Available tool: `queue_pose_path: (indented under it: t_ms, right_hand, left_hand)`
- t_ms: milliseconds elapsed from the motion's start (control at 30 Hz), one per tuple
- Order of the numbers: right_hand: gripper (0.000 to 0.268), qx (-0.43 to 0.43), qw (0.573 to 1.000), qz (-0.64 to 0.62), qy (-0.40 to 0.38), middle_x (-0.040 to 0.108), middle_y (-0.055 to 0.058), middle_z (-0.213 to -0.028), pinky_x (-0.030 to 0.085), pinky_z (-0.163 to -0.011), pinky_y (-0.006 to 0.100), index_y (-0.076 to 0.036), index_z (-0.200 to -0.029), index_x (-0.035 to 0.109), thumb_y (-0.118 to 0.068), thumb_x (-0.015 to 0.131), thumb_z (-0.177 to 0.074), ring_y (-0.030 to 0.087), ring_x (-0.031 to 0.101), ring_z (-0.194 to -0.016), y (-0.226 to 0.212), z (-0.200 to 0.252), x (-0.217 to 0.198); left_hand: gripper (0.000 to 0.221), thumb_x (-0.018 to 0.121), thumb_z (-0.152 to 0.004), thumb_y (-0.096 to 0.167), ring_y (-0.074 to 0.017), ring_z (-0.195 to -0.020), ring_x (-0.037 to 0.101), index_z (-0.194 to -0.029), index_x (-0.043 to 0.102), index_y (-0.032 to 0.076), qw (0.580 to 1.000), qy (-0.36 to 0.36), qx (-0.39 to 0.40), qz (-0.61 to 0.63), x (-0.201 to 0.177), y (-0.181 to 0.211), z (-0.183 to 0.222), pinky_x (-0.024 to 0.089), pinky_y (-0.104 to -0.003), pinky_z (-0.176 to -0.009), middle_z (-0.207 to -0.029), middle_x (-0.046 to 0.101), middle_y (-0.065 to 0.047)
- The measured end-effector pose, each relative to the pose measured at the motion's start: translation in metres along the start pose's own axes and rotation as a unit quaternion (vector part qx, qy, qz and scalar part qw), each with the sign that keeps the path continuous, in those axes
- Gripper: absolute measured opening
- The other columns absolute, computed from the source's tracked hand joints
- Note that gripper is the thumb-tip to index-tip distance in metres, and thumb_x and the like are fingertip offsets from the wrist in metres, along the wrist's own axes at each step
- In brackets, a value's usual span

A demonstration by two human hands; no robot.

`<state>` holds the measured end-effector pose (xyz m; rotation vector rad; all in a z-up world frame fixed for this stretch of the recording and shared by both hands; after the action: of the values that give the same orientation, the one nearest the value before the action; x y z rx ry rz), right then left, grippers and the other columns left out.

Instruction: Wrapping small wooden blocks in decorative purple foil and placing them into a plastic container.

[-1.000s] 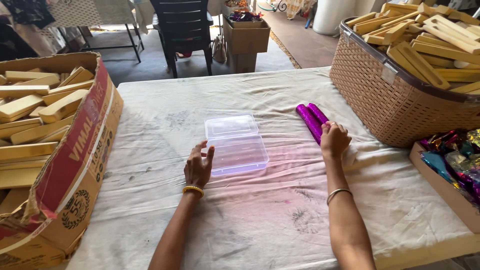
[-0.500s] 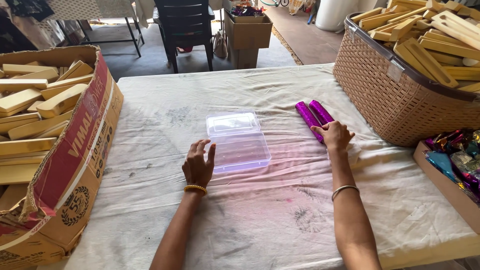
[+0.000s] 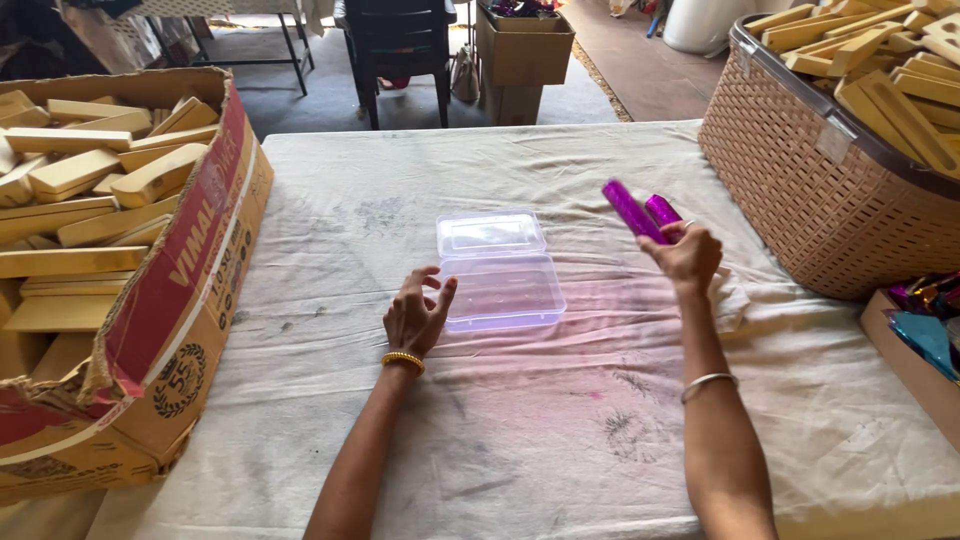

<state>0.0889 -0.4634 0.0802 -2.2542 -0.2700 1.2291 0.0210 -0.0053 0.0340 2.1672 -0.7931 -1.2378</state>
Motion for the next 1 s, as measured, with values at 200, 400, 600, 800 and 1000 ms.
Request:
queue_pose_path:
  t_ms: [200, 400, 600, 800, 1000]
  right_hand:
    - [0.051, -0.074, 0.935, -0.237, -0.254, 0.080, 0.011, -0.095, 0.063, -0.070, 0.031, -0.006, -0.107, 0.078, -0.036, 0.091, -0.067, 0.017, 0.076, -0.076, -0.088, 0.016, -0.048]
    - [0.059, -0.080, 0.914, -0.091, -0.388, 0.082, 0.015, -0.092, 0.062, -0.063, 0.032, -0.006, -0.105, 0.079, -0.044, 0.092, -0.062, 0.021, 0.075, -0.071, -0.142, 0.056, -0.001]
    - [0.051, -0.129, 0.902, -0.103, -0.399, 0.081, 0.011, -0.090, 0.063, -0.058, 0.028, -0.005, -0.104, 0.078, -0.035, 0.092, -0.064, 0.018, 0.077, -0.070, -0.151, 0.068, 0.039]
    - [0.051, -0.183, 0.903, -0.099, -0.377, 0.080, 0.012, -0.094, 0.064, -0.075, 0.033, -0.003, -0.107, 0.076, -0.027, 0.093, -0.066, 0.021, 0.079, -0.081, -0.154, 0.073, 0.055]
    - [0.042, -0.210, 0.912, 0.009, -0.353, 0.077, 0.009, -0.101, 0.061, -0.085, 0.035, -0.008, -0.110, 0.071, -0.025, 0.087, -0.075, 0.021, 0.076, -0.092, -0.152, 0.079, 0.074]
  left_hand:
    - [0.040, 0.063, -0.098, 0.041, -0.0155, -0.074, 0.075, -0.127, 0.067, 0.015, 0.999, -0.013, 0.038, 0.002, 0.004, 0.001, 0.000, 0.061, -0.036, -0.067, -0.112, 0.075, -0.003]
    - [0.036, 0.061, -0.098, 0.034, -0.0158, -0.076, 0.075, -0.128, 0.069, 0.017, 0.999, -0.030, 0.032, 0.008, 0.000, 0.005, 0.000, 0.061, -0.037, -0.067, -0.110, 0.076, -0.003]
    - [0.034, 0.061, -0.099, 0.031, -0.0152, -0.075, 0.076, -0.129, 0.068, 0.017, 0.998, -0.030, 0.054, 0.016, 0.016, -0.012, -0.005, 0.064, -0.034, -0.062, -0.109, 0.076, -0.005]
    - [0.033, 0.062, -0.098, 0.030, -0.0151, -0.076, 0.076, -0.128, 0.069, 0.017, 0.998, -0.028, 0.055, 0.026, 0.013, -0.010, -0.005, 0.063, -0.034, -0.063, -0.109, 0.077, -0.004]
    - [0.033, 0.063, -0.097, 0.029, -0.0146, -0.076, 0.076, -0.128, 0.070, 0.020, 0.998, -0.026, 0.048, 0.035, 0.007, -0.004, -0.003, 0.063, -0.034, -0.065, -0.107, 0.077, -0.003]
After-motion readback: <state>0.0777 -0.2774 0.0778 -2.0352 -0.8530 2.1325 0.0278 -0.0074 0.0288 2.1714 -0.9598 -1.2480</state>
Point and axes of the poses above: each hand's wrist, its own z-axis away from the middle knuckle, its own x-axis out of the palm, y = z × x, the point moved 4 cm from there along -z, towards the middle knuckle
